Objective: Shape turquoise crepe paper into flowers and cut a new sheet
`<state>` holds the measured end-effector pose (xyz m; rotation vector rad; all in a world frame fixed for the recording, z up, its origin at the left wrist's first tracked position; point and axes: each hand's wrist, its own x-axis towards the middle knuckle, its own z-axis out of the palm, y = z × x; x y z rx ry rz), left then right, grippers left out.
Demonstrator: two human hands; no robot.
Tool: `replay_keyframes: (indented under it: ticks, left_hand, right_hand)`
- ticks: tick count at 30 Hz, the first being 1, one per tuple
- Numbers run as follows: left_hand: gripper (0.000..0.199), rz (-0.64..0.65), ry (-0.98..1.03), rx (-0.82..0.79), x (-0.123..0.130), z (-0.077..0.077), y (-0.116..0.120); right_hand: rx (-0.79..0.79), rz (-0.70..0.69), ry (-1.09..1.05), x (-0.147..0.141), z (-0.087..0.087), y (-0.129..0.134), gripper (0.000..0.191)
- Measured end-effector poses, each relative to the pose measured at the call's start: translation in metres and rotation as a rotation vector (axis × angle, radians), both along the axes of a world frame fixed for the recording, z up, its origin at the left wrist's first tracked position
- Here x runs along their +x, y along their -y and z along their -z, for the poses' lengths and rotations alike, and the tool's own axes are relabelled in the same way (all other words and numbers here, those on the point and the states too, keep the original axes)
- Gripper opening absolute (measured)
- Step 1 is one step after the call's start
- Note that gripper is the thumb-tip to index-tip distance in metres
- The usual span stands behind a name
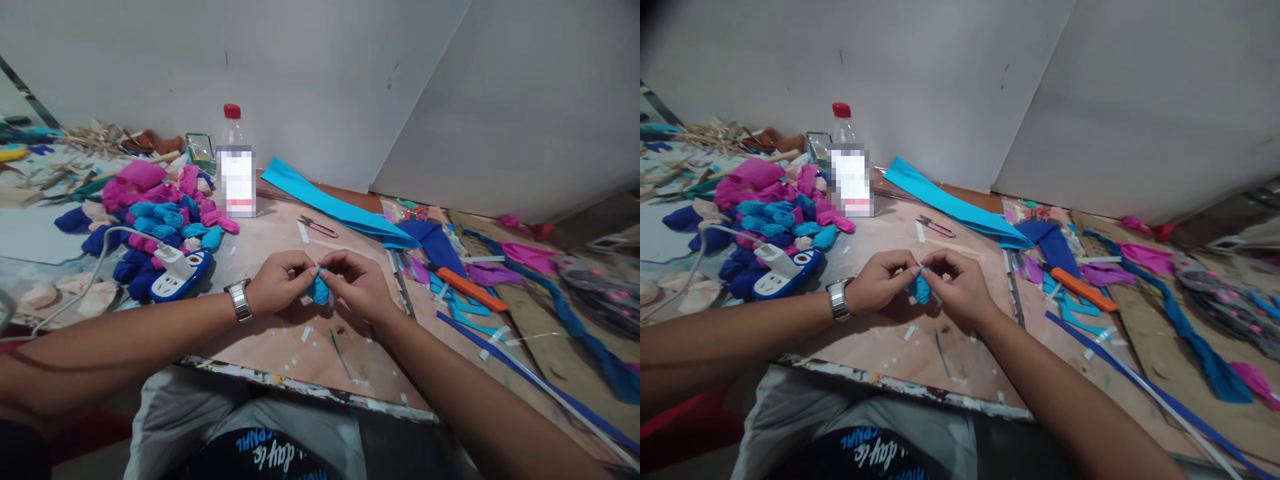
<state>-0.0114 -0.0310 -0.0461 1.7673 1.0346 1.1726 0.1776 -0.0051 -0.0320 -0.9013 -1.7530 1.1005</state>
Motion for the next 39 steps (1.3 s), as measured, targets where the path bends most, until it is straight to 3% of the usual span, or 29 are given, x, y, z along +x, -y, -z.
replay_keyframes:
  ticks: [5,19,30,39]
  left_hand:
    - [0.024,-0.018,-0.059,0.06,-0.0009,-0.0006,-0.0012]
    - [0.023,-0.085,-0.127,0.12,-0.0022,-0.0012,-0.0016]
    - [0.024,-0.069,-0.083,0.054,0.0001,-0.0014,-0.0014]
    - [0.026,-0.112,-0.078,0.039,0.0011,-0.0014,-0.0022]
  right_hand:
    - [-0.046,-0.015,-0.004,-0.0007,-0.0002,-0.0009,0.026]
    - [0.054,0.036,0.082,-0.0017,-0.0013,-0.0003,0.017]
    - [0.448,0.081,0.32,0.0042,-0.0019,-0.0009,0.009]
    - [0.558,0.043,0.295,0.0069,-0.0022,0.0003,0.009]
